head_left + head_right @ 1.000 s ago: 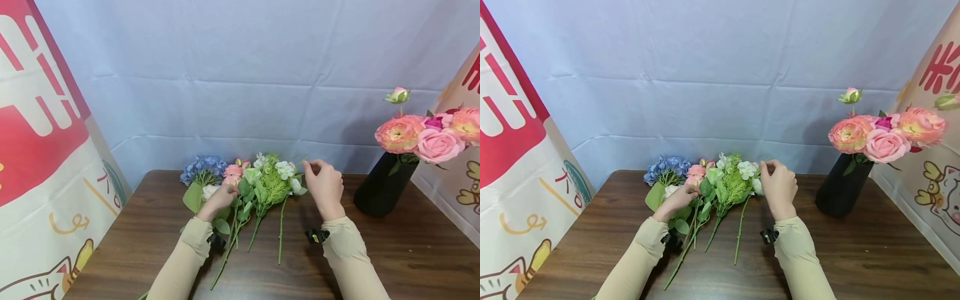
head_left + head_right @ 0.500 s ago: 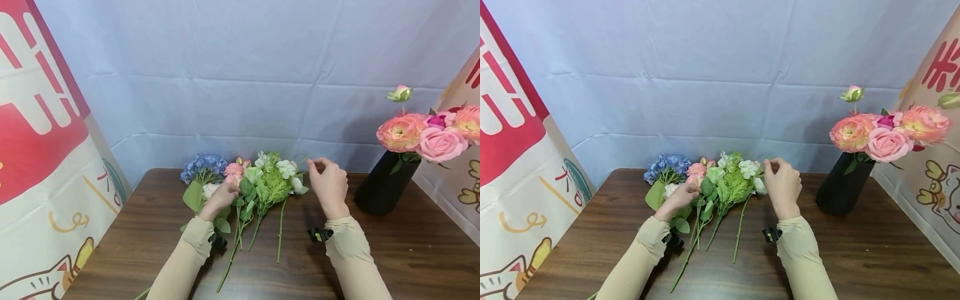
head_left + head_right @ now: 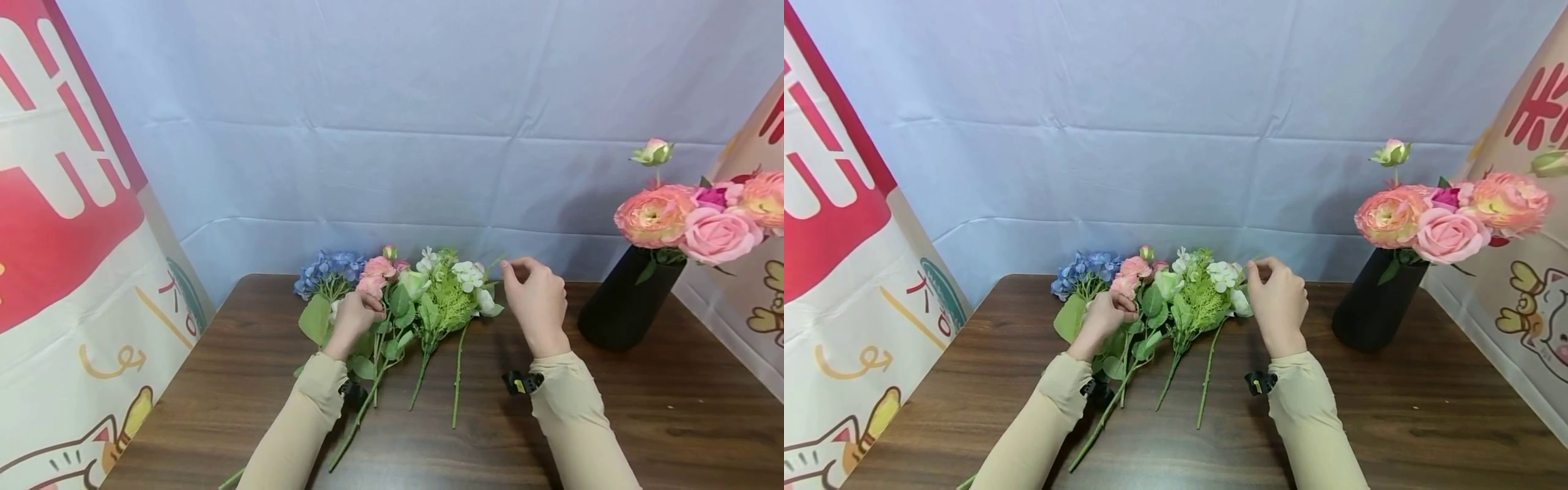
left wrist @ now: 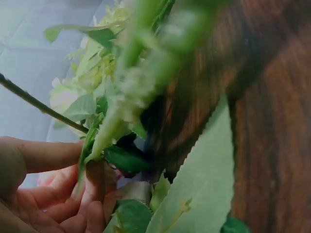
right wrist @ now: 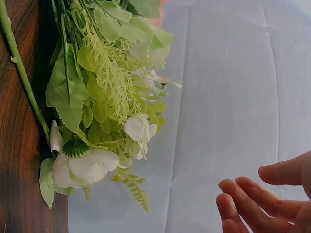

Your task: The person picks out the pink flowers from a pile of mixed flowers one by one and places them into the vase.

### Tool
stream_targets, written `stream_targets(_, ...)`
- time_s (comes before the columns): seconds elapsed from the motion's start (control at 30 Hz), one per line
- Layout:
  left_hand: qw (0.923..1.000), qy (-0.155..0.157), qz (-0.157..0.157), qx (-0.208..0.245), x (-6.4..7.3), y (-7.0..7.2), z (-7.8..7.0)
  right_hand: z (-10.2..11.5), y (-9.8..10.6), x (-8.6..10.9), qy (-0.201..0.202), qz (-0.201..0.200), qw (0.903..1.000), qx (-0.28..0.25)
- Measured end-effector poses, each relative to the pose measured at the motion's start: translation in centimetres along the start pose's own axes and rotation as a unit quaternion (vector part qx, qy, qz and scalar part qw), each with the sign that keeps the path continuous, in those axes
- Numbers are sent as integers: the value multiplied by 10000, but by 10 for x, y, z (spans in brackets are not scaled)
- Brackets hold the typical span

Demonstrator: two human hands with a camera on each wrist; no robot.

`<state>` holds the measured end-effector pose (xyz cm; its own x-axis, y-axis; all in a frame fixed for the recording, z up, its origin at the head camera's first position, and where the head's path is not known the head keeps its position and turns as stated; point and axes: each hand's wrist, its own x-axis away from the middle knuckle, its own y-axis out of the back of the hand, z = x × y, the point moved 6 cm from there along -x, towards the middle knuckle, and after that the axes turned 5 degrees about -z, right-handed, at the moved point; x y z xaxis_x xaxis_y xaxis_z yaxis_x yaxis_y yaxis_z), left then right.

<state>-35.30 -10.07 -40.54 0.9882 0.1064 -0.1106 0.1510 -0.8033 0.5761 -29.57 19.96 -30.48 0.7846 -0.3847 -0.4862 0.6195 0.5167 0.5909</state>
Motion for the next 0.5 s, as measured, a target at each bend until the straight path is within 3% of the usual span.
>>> stream_targets(0.23,9989,179,-351,-255,-1,8,0,0,0,0,28,14,10000,11)
stream_targets(0.5,9986,64,-528,19,1,11,-3,1,2,0,-26,20,10000,51)
